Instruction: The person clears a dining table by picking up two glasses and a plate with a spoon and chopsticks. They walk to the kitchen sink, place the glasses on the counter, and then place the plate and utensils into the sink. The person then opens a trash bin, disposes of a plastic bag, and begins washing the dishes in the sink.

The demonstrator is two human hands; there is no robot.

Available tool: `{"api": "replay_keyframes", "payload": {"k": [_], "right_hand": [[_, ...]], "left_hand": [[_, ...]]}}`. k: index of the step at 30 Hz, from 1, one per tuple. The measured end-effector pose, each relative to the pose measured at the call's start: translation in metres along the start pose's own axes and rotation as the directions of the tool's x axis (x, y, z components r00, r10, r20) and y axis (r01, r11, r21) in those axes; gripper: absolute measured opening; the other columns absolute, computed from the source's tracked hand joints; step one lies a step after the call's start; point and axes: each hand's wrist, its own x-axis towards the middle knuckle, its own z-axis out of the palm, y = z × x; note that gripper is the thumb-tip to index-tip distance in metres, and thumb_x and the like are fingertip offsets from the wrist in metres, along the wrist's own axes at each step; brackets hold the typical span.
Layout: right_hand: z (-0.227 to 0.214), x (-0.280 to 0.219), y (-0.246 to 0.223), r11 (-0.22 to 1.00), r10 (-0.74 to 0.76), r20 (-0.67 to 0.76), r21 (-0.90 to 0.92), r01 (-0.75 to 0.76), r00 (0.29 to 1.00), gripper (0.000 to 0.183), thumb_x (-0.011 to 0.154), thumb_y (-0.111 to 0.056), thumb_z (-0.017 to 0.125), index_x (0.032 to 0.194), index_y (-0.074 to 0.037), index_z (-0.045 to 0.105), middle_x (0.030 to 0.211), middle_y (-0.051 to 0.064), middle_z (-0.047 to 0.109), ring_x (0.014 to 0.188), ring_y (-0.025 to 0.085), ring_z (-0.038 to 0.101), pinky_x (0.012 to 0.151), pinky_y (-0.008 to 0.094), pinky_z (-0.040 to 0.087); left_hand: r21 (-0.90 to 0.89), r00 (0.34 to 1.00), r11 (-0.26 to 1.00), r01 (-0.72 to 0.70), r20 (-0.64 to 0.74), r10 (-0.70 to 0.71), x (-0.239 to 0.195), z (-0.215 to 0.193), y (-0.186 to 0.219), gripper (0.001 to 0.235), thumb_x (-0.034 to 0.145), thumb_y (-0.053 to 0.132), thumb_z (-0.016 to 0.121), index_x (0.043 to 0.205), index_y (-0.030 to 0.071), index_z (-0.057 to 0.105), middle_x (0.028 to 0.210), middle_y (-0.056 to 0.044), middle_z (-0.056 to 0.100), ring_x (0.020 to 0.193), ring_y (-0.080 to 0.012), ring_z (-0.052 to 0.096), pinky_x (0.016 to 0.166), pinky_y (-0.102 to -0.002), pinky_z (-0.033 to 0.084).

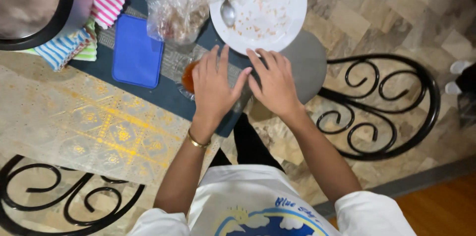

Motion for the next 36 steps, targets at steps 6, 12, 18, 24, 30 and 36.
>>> {"api": "replay_keyframes", "payload": {"k": [6,12,18,24,30,36], "right_hand": [[0.005,0.008,0.036,0.987,0.026,-0.014,0.159,-0.024,1.0,0.042,0.101,-0.035,0.068,0.135,-0.01,0.066,0.124,0.012,0.065,0.115,0.034,0.063,0.091,0.045,0.049],[0.008,0.014,0.059,0.972,0.064,-0.052,0.229,-0.051,0.997,0.03,0.103,-0.024,0.07,0.125,-0.005,0.071,0.118,0.016,0.065,0.112,0.039,0.062,0.094,0.048,0.049],[0.018,0.015,0.074,0.963,0.172,-0.127,0.232,-0.139,0.977,0.026,0.105,-0.02,0.067,0.126,-0.005,0.07,0.123,0.017,0.056,0.114,0.041,0.056,0.101,0.052,0.046],[0.027,0.017,0.086,0.956,0.182,-0.146,0.259,-0.14,0.972,0.025,0.106,-0.02,0.067,0.126,-0.005,0.069,0.126,0.018,0.054,0.114,0.041,0.057,0.1,0.052,0.047],[0.051,0.016,0.1,0.905,0.354,-0.203,0.322,-0.279,0.913,0.037,0.111,-0.014,0.057,0.145,0.0,0.052,0.137,0.026,0.043,0.121,0.048,0.054,0.104,0.053,0.047],[0.078,0.006,0.134,0.574,0.597,0.062,0.664,-0.48,0.8,0.051,0.119,-0.017,0.042,0.161,0.003,0.02,0.141,0.041,0.042,0.131,0.055,0.052,0.102,0.056,0.055]], "left_hand": [[-0.369,0.961,0.89,0.269,0.159,-0.225,0.013,0.0,0.026,0.05,0.103,0.04,0.061,0.13,-0.002,0.066,0.114,-0.025,0.07,0.099,-0.0437,0.072,0.079,-0.05,0.058],[-0.402,0.823,0.718,0.568,0.283,-0.492,0.005,0.034,0.037,0.039,0.103,0.037,0.057,0.125,0.005,0.058,0.11,-0.023,0.074,0.09,-0.0367,0.077,0.069,-0.047,0.062],[-0.462,0.749,0.591,0.661,0.367,-0.551,0.015,0.047,0.047,0.032,0.103,0.027,0.051,0.123,0.003,0.044,0.114,-0.03,0.072,0.093,-0.042,0.075,0.073,-0.049,0.063],[-0.728,0.717,0.3,0.616,0.362,-0.595,0.019,0.067,0.047,0.04,0.102,0.007,0.052,0.133,-0.003,0.028,0.111,-0.034,0.064,0.096,-0.0394,0.075,0.077,-0.04,0.067],[-0.816,0.614,0.011,0.578,0.426,-0.665,0.009,0.101,0.027,0.059,0.104,0.006,0.054,0.148,-0.007,0.017,0.116,-0.038,0.06,0.107,-0.0458,0.07,0.093,-0.049,0.063],[-0.792,0.532,-0.223,0.569,0.561,-0.635,0.009,0.126,0.014,0.06,0.103,0.008,0.059,0.153,-0.008,0.028,0.117,-0.031,0.06,0.109,-0.0354,0.065,0.098,-0.049,0.059]]}}
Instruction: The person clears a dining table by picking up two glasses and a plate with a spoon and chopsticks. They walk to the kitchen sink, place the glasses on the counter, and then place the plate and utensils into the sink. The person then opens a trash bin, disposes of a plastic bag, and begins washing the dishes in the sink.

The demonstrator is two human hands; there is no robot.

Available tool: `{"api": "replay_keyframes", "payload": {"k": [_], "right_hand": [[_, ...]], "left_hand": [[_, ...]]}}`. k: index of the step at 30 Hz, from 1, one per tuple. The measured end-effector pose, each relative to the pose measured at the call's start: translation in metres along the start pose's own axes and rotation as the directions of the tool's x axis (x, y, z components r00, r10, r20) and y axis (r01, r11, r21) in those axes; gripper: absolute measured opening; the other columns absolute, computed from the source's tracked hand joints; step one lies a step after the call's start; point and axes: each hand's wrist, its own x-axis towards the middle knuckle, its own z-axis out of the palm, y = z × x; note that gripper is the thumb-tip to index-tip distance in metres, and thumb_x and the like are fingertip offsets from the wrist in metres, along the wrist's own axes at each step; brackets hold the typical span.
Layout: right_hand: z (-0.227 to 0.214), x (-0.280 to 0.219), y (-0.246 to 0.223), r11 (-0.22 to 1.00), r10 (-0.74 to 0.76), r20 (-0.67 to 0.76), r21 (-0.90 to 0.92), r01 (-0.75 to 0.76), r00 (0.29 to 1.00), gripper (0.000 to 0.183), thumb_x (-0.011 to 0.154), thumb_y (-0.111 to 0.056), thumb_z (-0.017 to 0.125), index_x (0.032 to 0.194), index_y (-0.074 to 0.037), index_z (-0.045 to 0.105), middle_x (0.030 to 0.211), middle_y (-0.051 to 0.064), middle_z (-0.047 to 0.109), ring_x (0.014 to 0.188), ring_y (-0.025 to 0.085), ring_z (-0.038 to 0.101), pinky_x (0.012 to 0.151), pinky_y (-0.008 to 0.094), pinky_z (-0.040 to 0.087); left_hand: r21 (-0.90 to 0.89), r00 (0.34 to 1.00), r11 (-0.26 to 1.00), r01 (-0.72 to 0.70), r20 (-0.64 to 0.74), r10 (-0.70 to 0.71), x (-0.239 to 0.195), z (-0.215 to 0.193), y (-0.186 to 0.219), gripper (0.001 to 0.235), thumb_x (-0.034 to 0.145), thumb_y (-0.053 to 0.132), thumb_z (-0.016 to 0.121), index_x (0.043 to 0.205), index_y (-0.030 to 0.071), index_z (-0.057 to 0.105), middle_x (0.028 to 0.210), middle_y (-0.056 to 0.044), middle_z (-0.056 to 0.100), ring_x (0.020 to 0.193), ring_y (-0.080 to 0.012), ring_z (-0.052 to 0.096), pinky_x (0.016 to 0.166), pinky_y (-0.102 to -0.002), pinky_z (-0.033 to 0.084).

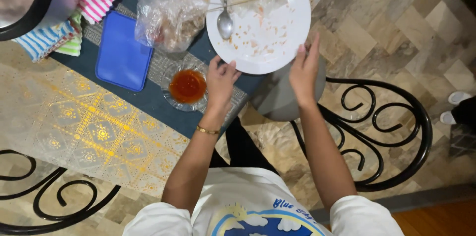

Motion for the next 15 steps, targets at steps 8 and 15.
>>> {"api": "replay_keyframes", "payload": {"k": [8,15], "right_hand": [[-0.002,0.017,0.037,0.723,0.401,0.214,0.523,-0.451,0.891,0.031,0.107,-0.012,0.056,0.136,-0.003,0.053,0.105,0.006,0.06,0.08,0.022,0.076,0.064,0.037,0.072],[-0.03,0.02,0.033,0.617,0.355,0.309,0.632,-0.469,0.882,0.026,0.104,-0.009,0.06,0.128,-0.008,0.05,0.11,0.008,0.071,0.083,0.028,0.08,0.062,0.041,0.072]], "left_hand": [[-0.047,1.0,0.999,0.017,0.017,-0.016,0.001,-0.013,-0.01,0.056,0.103,0.005,0.058,0.152,0.005,0.032,0.118,-0.033,0.062,0.109,-0.0422,0.068,0.095,-0.053,0.061],[-0.105,0.997,0.994,0.03,0.077,-0.022,-0.023,-0.004,0.01,0.054,0.102,0.004,0.058,0.149,0.007,0.031,0.116,-0.034,0.063,0.108,-0.0417,0.069,0.095,-0.053,0.06]]}}
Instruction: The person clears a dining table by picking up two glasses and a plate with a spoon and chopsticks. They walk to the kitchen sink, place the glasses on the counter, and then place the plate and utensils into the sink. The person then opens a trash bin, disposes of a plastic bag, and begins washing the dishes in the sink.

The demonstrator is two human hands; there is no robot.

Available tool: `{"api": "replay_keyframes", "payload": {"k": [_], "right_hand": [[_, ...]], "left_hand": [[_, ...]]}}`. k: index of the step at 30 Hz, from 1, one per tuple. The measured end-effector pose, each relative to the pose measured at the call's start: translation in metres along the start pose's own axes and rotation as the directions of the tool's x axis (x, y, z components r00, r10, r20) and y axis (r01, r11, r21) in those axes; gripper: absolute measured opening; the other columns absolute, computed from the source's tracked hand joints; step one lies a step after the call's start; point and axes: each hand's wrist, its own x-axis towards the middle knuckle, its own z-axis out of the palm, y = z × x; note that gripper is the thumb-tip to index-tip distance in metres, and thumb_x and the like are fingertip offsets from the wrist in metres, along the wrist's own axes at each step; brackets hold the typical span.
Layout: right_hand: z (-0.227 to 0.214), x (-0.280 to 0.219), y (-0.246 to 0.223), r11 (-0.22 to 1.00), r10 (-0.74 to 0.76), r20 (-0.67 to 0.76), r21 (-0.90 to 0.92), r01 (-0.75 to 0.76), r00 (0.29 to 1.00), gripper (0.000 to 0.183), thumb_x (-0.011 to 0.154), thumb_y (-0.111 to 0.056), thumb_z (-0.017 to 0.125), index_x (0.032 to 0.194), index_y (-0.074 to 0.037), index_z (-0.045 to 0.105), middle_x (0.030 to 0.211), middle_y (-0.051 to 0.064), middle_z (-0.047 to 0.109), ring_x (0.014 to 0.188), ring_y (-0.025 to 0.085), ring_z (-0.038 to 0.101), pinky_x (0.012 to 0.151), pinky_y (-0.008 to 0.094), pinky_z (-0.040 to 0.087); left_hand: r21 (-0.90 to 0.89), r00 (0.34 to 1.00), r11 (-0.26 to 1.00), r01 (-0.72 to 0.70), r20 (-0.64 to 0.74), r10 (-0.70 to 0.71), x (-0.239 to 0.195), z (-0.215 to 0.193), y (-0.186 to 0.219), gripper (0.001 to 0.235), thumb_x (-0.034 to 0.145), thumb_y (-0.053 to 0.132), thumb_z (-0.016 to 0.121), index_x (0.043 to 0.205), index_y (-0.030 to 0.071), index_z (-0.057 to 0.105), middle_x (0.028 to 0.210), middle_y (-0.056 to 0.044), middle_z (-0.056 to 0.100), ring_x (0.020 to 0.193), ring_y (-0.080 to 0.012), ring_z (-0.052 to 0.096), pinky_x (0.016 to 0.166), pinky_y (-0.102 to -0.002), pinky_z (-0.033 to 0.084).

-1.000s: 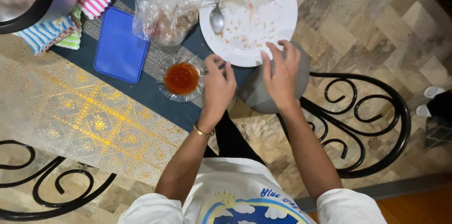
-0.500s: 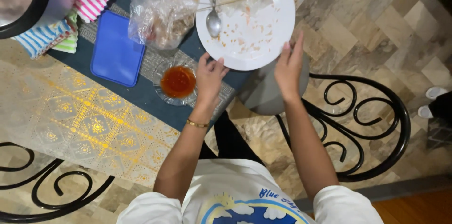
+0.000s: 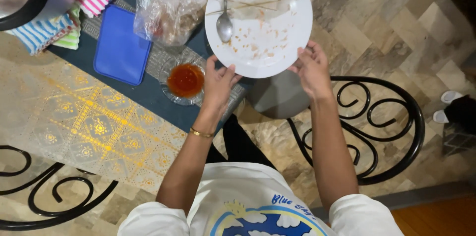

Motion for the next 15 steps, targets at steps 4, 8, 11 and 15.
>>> {"api": "replay_keyframes", "payload": {"k": [4,8,11,15], "right_hand": [[0.009,-0.022,-0.024,0.999,-0.042,0.022,-0.032,0.043,0.999,0.026,0.104,-0.009,0.058,0.13,-0.004,0.053,0.105,0.006,0.069,0.081,0.025,0.079,0.061,0.037,0.072],[0.009,-0.035,-0.036,0.998,-0.051,0.057,-0.027,0.053,0.997,0.028,0.104,-0.009,0.059,0.131,-0.004,0.053,0.102,0.005,0.072,0.079,0.025,0.079,0.06,0.035,0.071],[0.018,-0.048,-0.044,0.998,-0.062,0.093,-0.028,0.065,0.994,0.029,0.104,-0.007,0.059,0.133,-0.004,0.054,0.1,0.005,0.072,0.077,0.025,0.079,0.058,0.033,0.07],[0.031,-0.071,-0.045,0.996,-0.069,0.109,-0.054,0.075,0.992,0.031,0.104,-0.009,0.058,0.135,-0.004,0.054,0.098,0.006,0.073,0.079,0.024,0.079,0.061,0.032,0.07]], "left_hand": [[-0.007,0.998,1.0,-0.011,0.054,0.012,-0.017,0.0,0.012,0.054,0.101,0.002,0.059,0.147,0.007,0.032,0.119,-0.033,0.061,0.108,-0.0435,0.068,0.095,-0.054,0.06],[-0.035,0.996,0.999,-0.012,0.086,0.015,-0.043,0.0,0.034,0.05,0.099,0.003,0.063,0.142,0.01,0.037,0.122,-0.025,0.062,0.107,-0.0376,0.07,0.093,-0.052,0.063],[-0.049,0.994,0.998,-0.033,0.106,0.038,-0.058,-0.006,0.043,0.049,0.098,0.003,0.065,0.139,0.01,0.039,0.124,-0.022,0.061,0.106,-0.0352,0.071,0.092,-0.051,0.064],[-0.048,0.988,0.996,-0.069,0.132,0.075,-0.083,-0.018,0.064,0.046,0.098,0.003,0.066,0.135,0.013,0.041,0.117,-0.012,0.06,0.103,-0.028,0.071,0.091,-0.047,0.065]]}}
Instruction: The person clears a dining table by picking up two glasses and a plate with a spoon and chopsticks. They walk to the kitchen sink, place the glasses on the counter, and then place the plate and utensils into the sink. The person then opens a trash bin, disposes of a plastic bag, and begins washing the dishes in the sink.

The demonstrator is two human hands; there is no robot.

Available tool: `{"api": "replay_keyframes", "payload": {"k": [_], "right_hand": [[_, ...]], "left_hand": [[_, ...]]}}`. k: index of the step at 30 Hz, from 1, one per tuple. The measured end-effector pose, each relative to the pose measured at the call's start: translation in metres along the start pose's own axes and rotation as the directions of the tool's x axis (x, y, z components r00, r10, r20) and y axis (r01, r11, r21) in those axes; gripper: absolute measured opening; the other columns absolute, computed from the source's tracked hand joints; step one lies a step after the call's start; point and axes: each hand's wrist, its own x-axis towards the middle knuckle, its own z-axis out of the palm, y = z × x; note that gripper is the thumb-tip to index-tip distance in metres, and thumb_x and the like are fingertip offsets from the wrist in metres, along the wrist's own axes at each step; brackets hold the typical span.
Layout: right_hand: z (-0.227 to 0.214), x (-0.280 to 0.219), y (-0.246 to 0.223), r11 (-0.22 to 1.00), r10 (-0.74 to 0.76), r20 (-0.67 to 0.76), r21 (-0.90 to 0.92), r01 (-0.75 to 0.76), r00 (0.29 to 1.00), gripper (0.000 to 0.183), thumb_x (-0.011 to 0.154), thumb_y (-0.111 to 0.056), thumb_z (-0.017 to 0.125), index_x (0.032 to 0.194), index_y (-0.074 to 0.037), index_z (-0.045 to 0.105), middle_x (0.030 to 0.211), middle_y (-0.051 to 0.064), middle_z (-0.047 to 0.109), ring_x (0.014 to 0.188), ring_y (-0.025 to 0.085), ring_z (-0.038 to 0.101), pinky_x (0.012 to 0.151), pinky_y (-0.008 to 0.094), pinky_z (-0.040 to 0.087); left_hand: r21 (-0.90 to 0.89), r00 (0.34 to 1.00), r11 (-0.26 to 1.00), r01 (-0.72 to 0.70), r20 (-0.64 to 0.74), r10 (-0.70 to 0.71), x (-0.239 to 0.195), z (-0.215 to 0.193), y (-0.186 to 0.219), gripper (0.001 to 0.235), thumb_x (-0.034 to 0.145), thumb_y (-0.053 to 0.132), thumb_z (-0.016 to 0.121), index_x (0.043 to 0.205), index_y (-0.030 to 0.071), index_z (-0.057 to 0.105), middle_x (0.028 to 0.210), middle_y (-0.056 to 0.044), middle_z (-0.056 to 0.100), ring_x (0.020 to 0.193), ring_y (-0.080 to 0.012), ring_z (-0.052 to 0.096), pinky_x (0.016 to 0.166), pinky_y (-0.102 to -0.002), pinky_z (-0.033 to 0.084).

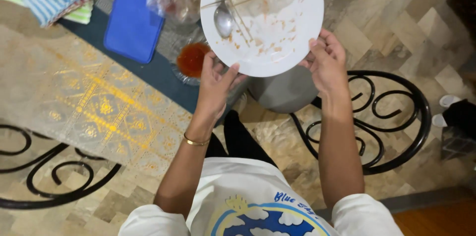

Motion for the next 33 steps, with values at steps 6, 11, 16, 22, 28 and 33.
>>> {"api": "replay_keyframes", "payload": {"k": [6,11,16,22,28,33], "right_hand": [[0.027,-0.022,0.002,1.0,-0.022,0.054,0.023,0.021,0.998,0.032,0.105,-0.007,0.058,0.137,-0.005,0.053,0.097,0.009,0.074,0.082,0.028,0.08,0.064,0.036,0.072],[0.053,-0.044,0.014,0.999,-0.043,0.076,0.026,0.042,0.996,0.031,0.104,-0.009,0.06,0.135,-0.006,0.055,0.098,0.01,0.075,0.082,0.028,0.08,0.065,0.038,0.071],[0.087,-0.063,0.03,1.0,-0.029,0.141,0.004,0.028,0.99,0.03,0.104,-0.009,0.06,0.133,-0.006,0.056,0.097,0.009,0.075,0.08,0.027,0.08,0.064,0.037,0.071],[0.126,-0.079,0.065,1.0,-0.012,0.195,-0.011,0.014,0.981,0.028,0.104,-0.009,0.06,0.132,-0.007,0.057,0.099,0.007,0.075,0.08,0.025,0.08,0.066,0.038,0.071],[0.177,-0.094,0.085,0.996,0.053,0.245,-0.084,-0.033,0.968,0.028,0.105,-0.008,0.057,0.133,-0.007,0.056,0.103,0.009,0.073,0.083,0.027,0.08,0.065,0.039,0.071],[0.218,-0.107,0.095,0.983,0.05,0.259,-0.182,-0.003,0.965,0.028,0.105,-0.012,0.061,0.132,-0.008,0.062,0.103,0.005,0.066,0.084,0.022,0.078,0.066,0.035,0.073]], "left_hand": [[-0.025,0.997,0.997,-0.069,0.014,0.07,-0.02,-0.03,0.014,0.044,0.097,0.003,0.068,0.132,0.014,0.043,0.115,-0.01,0.06,0.099,-0.027,0.073,0.087,-0.045,0.068],[-0.003,0.996,0.996,-0.087,0.004,0.087,-0.044,-0.061,0.027,0.042,0.098,0.003,0.066,0.131,0.015,0.043,0.115,-0.009,0.059,0.101,-0.0263,0.072,0.088,-0.044,0.068],[-0.032,0.991,0.991,-0.127,-0.039,0.126,-0.07,-0.099,0.033,0.044,0.098,0.003,0.067,0.131,0.015,0.042,0.115,-0.01,0.059,0.102,-0.0264,0.072,0.089,-0.046,0.067],[-0.041,0.984,0.987,-0.153,-0.094,0.149,-0.104,-0.146,0.05,0.045,0.097,0.001,0.067,0.131,0.013,0.04,0.119,-0.012,0.057,0.104,-0.0271,0.072,0.088,-0.045,0.068],[-0.134,0.983,0.979,-0.152,-0.122,0.136,-0.118,-0.2,0.051,0.068,0.095,-0.007,0.065,0.149,0.016,0.03,0.127,-0.013,0.061,0.105,-0.0305,0.074,0.087,-0.049,0.068],[-0.171,0.971,0.967,-0.187,-0.182,0.155,-0.13,-0.232,0.052,0.076,0.096,-0.005,0.063,0.157,0.02,0.027,0.128,-0.011,0.066,0.107,-0.0273,0.074,0.089,-0.051,0.067]]}}
